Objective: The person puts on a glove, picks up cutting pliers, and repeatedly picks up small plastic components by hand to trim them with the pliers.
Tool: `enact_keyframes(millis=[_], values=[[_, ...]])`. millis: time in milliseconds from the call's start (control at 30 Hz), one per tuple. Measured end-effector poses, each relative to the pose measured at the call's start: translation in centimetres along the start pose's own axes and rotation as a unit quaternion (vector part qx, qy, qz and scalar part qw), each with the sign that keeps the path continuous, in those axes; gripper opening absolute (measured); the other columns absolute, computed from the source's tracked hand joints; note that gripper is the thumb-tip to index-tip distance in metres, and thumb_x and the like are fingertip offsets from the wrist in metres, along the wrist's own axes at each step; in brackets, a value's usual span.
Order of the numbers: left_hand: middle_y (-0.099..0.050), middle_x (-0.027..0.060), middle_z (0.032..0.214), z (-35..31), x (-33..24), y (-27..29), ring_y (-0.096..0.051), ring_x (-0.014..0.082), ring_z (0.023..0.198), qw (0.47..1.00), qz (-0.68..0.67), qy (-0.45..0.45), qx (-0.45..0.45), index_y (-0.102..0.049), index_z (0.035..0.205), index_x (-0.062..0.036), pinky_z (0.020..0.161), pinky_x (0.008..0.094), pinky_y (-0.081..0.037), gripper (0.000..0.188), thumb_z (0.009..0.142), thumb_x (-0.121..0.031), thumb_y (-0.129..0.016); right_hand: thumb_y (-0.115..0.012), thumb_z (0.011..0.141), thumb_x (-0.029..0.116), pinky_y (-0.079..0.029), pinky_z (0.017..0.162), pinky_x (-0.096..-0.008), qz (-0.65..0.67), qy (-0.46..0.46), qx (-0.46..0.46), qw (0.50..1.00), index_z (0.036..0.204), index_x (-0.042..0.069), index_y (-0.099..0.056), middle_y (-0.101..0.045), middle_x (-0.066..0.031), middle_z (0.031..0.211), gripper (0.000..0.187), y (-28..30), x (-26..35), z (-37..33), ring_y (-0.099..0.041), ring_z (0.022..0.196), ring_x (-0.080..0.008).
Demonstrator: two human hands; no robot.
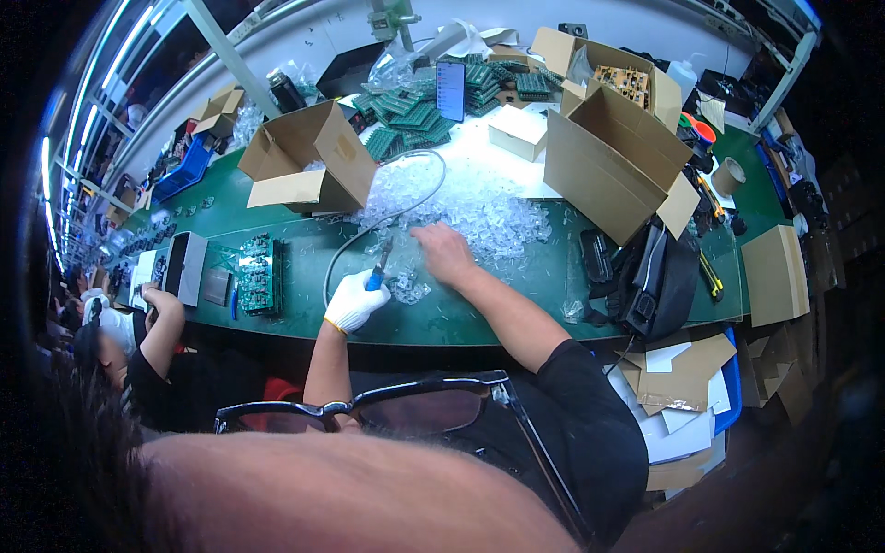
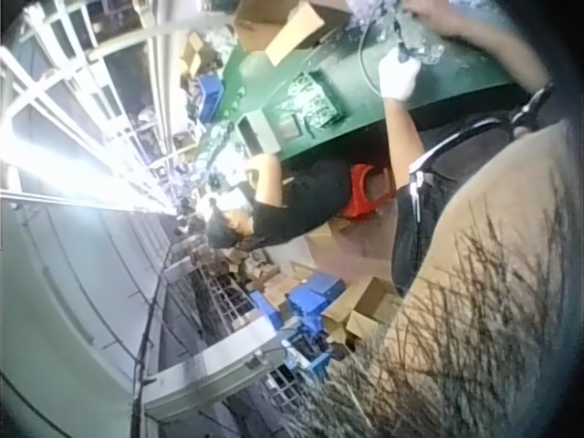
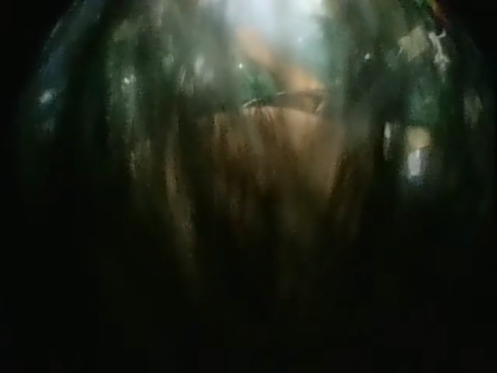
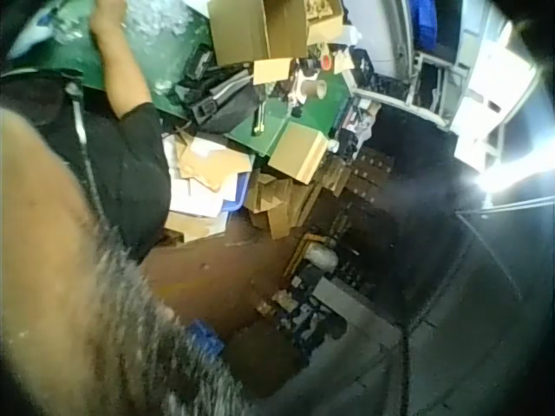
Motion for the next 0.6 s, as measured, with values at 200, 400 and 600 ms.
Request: enact_keyframes(millis=[200,400,600], values=[[-0.070,0.0143,0.076,0.2,0.0,-0.2,-0.063,0.0174,0.070,1.000,0.014,-0.002,-0.003,-0.079,0.119,-0.0015,0.072,0.0374,-0.054,0.040,0.091,-0.029,-0.074,-0.065,0.083,-0.005,-0.055,0.092,-0.0477,0.005,0.042,-0.014,0.999,0.124,0.006,-0.070,-0.070,-0.0144,0.104,0.043,0.0,0.1,-0.2,-0.063,0.107,-0.0369],[-0.064,0.0160,0.075,-0.2,-0.4,-0.1,-0.059,0.0243,0.070,1.000,-0.005,0.006,-0.009,-0.068,0.095,0.0006,0.071,0.0420,-0.050,0.033,0.087,-0.030,-0.076,-0.068,0.084,-0.005,-0.055,0.092,-0.0475,0.017,0.041,-0.019,0.999,0.124,0.004,-0.069,-0.071,-0.0165,0.104,0.041,0.3,0.4,0.0,-0.066,0.103,-0.0379],[-0.067,0.0151,0.074,-0.1,-0.3,-0.1,-0.061,0.0189,0.067,1.000,0.017,-0.001,-0.005,-0.077,0.110,-0.0002,0.070,0.0395,-0.053,0.036,0.091,-0.030,-0.074,-0.072,0.091,-0.005,-0.059,0.092,-0.0412,0.269,-0.088,-0.019,0.959,0.137,0.003,-0.065,-0.069,-0.0091,0.100,0.048,0.2,-0.7,0.2,-0.072,0.102,-0.0263]])
Point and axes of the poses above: each hand's wrist, its own z-axis towards the middle knuckle, its own y-axis out of the back of the hand, x = y × z, the point moved 5 cm from there along z, towards the middle knuckle
